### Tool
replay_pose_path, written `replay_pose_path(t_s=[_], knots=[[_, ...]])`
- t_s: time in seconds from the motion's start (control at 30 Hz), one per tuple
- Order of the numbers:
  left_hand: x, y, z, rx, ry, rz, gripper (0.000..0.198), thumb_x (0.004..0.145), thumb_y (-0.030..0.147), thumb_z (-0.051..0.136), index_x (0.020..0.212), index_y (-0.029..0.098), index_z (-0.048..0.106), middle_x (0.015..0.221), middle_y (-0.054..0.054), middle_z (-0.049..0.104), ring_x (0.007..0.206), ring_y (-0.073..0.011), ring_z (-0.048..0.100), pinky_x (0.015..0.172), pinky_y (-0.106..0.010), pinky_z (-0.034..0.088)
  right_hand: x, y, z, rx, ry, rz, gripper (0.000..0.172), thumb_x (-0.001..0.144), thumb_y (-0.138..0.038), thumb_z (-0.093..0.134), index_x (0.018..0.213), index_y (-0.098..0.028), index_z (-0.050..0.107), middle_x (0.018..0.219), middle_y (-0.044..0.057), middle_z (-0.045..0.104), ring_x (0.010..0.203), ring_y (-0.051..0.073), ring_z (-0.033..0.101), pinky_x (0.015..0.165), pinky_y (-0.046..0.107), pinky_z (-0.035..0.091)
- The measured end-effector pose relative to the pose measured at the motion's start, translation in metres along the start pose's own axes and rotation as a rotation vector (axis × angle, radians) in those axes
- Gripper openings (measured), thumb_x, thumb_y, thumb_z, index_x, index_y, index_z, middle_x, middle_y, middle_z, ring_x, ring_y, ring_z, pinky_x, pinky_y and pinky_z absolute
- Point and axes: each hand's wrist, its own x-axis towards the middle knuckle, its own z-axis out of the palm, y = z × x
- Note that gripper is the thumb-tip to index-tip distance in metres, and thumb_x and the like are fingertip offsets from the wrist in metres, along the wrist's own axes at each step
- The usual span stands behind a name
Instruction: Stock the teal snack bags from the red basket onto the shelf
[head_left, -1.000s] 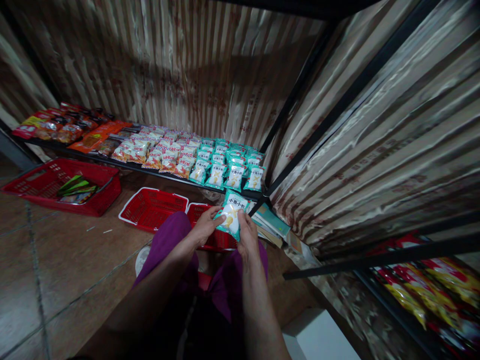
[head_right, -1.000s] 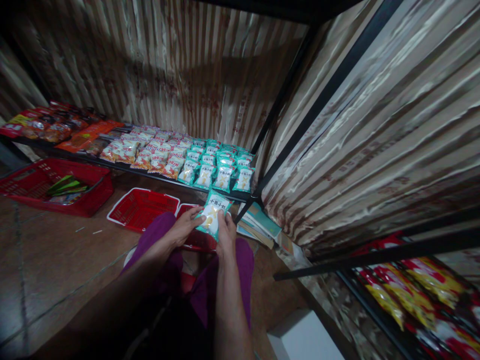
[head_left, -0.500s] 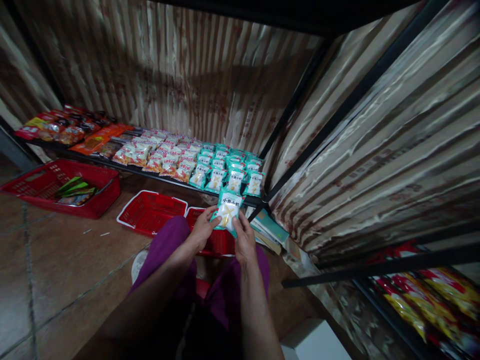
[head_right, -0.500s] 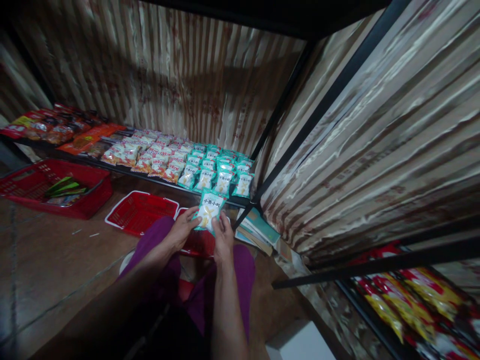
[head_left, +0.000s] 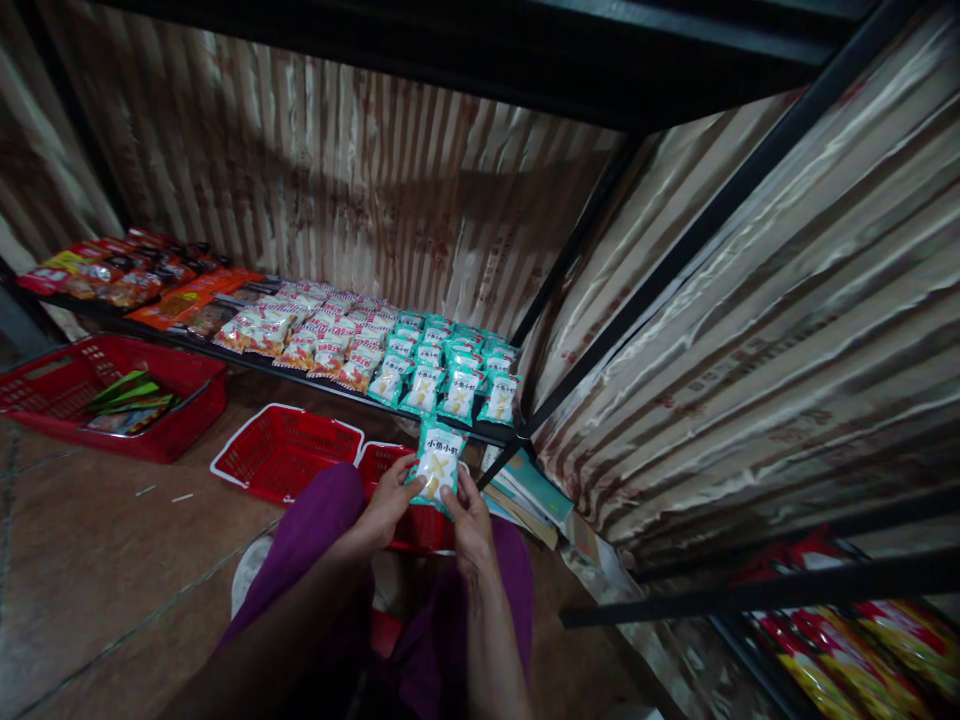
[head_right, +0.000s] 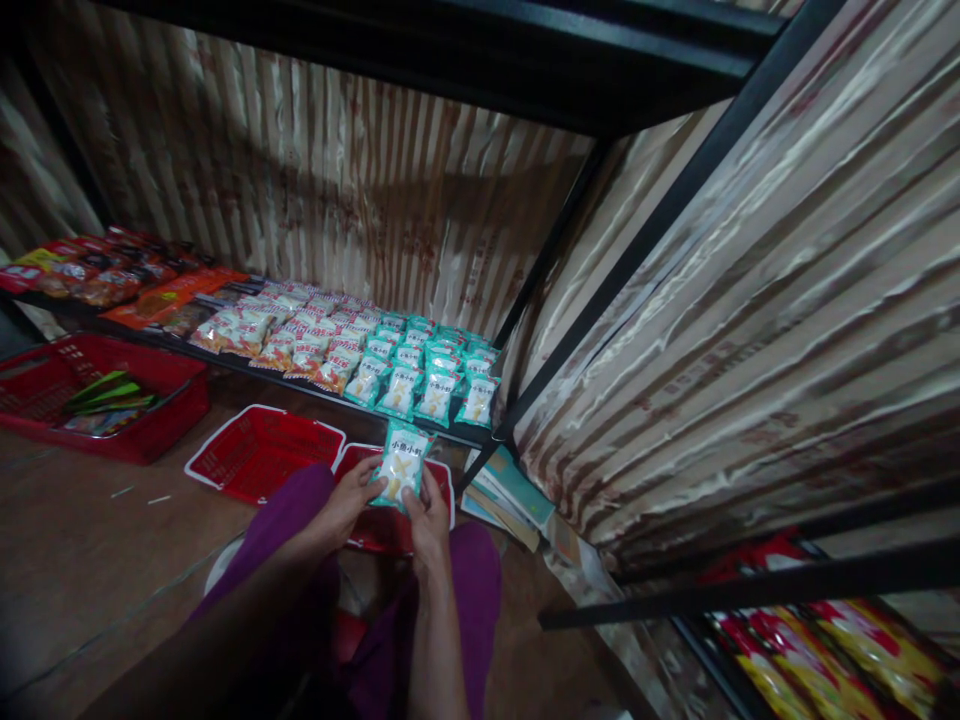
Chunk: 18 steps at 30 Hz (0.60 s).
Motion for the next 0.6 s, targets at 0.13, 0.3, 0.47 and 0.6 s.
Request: replay_pose_path(t_s=[0.13,0.3,0.47,0.6], knots=[[0.0002,0.0026,0.0034,0.016,-0.023,-0.049,0.057,0.058,0.028,0.076,0.109,0.016,0.054,0.115,-0.013,0.061,0.1,-0.0244,0.06,0.084,-0.034,0.046,0.0033,0.0021,-0.0049,0.001,0.014,0.0,0.062,0.058,-0.029,0.077,0.117,-0.02,0.059,0.11,0.009,0.067,0.099,0.022,0.063,0.085,0.036,0.051],[-0.0006,0.0016,0.0066,0.074,-0.028,-0.031,0.059,0.057,0.032,0.079,0.108,0.015,0.055,0.116,-0.014,0.061,0.103,-0.0252,0.059,0.087,-0.035,0.045,0.0029,0.0042,-0.009,0.013,0.008,0.023,0.063,0.058,-0.028,0.077,0.117,-0.022,0.058,0.111,0.006,0.067,0.098,0.021,0.063,0.086,0.033,0.05],[0.0004,-0.0036,0.0031,0.146,0.022,-0.017,0.061,0.055,0.034,0.08,0.107,0.015,0.056,0.113,-0.014,0.062,0.102,-0.0251,0.06,0.089,-0.037,0.045,-0.0006,0.0054,-0.0078,0.038,-0.025,0.042,0.065,0.057,-0.027,0.077,0.119,-0.022,0.057,0.111,0.006,0.067,0.094,0.021,0.065,0.083,0.034,0.052],[0.002,-0.004,0.0019,0.15,0.024,-0.004,0.063,0.055,0.032,0.081,0.11,0.015,0.055,0.114,-0.014,0.061,0.105,-0.0254,0.059,0.09,-0.038,0.045,-0.002,0.0052,-0.0057,0.058,-0.042,0.027,0.066,0.058,-0.027,0.076,0.12,-0.023,0.056,0.112,0.006,0.066,0.09,0.021,0.066,0.081,0.035,0.052]])
